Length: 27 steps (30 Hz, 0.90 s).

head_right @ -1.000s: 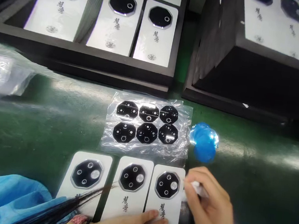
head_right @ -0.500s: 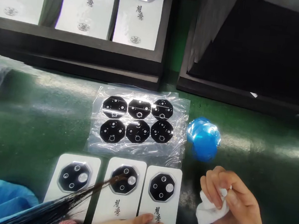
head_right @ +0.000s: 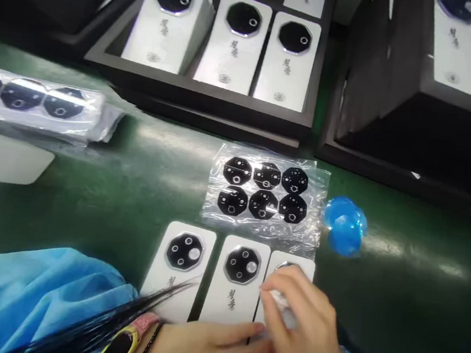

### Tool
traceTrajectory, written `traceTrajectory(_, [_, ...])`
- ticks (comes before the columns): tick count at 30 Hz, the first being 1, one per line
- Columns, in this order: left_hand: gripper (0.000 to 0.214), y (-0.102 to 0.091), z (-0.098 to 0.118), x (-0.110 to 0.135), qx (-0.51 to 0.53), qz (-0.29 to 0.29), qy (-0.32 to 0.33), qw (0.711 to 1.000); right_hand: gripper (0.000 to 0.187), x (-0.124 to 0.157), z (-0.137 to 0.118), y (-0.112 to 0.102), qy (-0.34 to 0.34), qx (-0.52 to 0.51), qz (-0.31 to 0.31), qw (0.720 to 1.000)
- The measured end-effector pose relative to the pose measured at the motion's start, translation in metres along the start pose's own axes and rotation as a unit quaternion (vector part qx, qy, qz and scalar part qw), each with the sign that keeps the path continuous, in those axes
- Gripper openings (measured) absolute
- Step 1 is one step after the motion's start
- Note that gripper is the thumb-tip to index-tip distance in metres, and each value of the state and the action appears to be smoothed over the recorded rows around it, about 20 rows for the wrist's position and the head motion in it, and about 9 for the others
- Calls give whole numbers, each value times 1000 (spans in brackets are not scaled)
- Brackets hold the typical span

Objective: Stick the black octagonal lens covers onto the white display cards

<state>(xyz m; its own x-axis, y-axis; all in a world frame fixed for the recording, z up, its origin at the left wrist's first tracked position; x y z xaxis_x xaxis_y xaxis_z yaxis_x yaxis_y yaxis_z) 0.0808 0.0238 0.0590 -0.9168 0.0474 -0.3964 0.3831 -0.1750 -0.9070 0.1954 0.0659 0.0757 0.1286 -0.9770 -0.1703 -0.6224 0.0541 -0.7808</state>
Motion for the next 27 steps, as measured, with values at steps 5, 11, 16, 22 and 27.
traceTrajectory(5, [35, -9, -5, 23, 47, 6, -65, 997, 16, 9, -33, 30, -159, 180, 11, 971])
traceTrajectory(11, [35, -4, -1, 37, 21, -11, -72, 997, 18, 9, -37, 46, -173, 259, -9, 950])
traceTrajectory(16, [40, -4, -2, 38, 30, -2, -65, 997, 22, 9, -45, 51, -184, 299, -22, 936])
traceTrajectory(22, [41, -5, -4, 39, 26, 15, -63, 998, 29, 11, -43, 56, -186, 337, -57, 921])
traceTrajectory(27, [38, -3, -2, 39, 15, -1, -67, 998, 25, 17, -37, 56, -218, 345, -81, 910])
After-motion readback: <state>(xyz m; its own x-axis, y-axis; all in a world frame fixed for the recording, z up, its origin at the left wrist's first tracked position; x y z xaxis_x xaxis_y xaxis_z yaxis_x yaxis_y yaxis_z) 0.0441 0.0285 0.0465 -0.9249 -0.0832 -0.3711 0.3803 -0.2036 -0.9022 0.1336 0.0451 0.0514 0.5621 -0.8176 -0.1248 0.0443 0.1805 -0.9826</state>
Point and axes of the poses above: each hand's wrist, its own x-axis away from the middle knuckle, its own y-axis out of the palm, z = x × y, the point moved 6 cm from there along -x, towards the middle knuckle, and after that the axes turned 5 degrees about x, right-handed, at the moved point
